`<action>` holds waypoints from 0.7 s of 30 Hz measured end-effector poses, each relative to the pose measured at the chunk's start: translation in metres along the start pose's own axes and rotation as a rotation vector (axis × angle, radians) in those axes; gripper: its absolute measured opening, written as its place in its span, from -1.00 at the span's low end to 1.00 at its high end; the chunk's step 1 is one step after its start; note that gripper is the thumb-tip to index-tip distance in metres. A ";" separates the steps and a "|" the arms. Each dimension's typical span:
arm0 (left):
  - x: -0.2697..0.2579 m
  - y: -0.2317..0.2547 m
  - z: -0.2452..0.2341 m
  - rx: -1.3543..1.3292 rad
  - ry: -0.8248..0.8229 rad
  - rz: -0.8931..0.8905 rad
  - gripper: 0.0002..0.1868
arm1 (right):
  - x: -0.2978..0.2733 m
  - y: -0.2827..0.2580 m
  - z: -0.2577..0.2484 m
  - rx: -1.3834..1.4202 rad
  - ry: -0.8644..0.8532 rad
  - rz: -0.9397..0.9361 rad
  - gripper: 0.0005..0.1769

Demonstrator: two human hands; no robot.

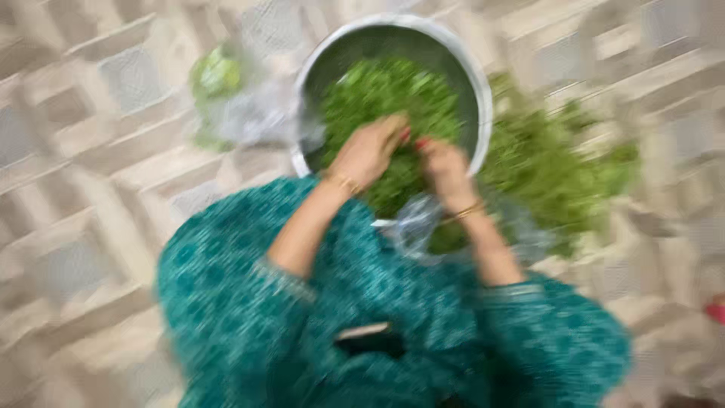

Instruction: The person sits on the floor and prepares leafy green vegetables. They use a knife to cut stems and leaves, placing the cut pieces into a metal colander. The person repeatedly picks up bunches of greens, cuts them, and adds them to the colander.

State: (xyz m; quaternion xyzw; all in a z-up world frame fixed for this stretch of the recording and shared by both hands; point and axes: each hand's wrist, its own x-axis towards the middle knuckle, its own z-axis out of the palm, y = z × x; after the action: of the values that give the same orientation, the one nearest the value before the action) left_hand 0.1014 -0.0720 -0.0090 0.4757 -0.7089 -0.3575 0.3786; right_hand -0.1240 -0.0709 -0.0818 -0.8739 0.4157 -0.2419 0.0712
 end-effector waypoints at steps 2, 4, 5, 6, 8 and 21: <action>-0.002 0.007 0.006 -0.029 -0.102 -0.088 -0.66 | 0.003 -0.002 0.009 -0.161 -0.263 0.205 -0.69; 0.000 0.015 0.006 0.009 -0.132 -0.133 -0.67 | 0.000 -0.005 0.009 0.526 0.004 0.314 -0.68; 0.002 0.018 0.005 0.091 -0.116 -0.131 -0.68 | -0.002 -0.006 0.005 0.590 -0.037 0.428 -0.63; -0.003 0.020 0.001 0.184 -0.111 -0.148 -0.69 | -0.004 -0.013 0.005 0.677 -0.079 0.552 -0.58; -0.004 0.018 -0.003 0.441 -0.191 -0.314 -0.73 | -0.004 -0.021 -0.001 0.663 -0.149 0.706 -0.39; -0.010 -0.013 0.024 0.106 -0.223 -0.057 -0.72 | 0.012 -0.042 -0.022 0.690 -0.241 0.776 -0.35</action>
State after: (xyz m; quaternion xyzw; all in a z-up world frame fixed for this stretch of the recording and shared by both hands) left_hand 0.0882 -0.0623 -0.0333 0.4725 -0.7506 -0.3808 0.2614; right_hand -0.0993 -0.0518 -0.0442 -0.6033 0.5935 -0.2183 0.4859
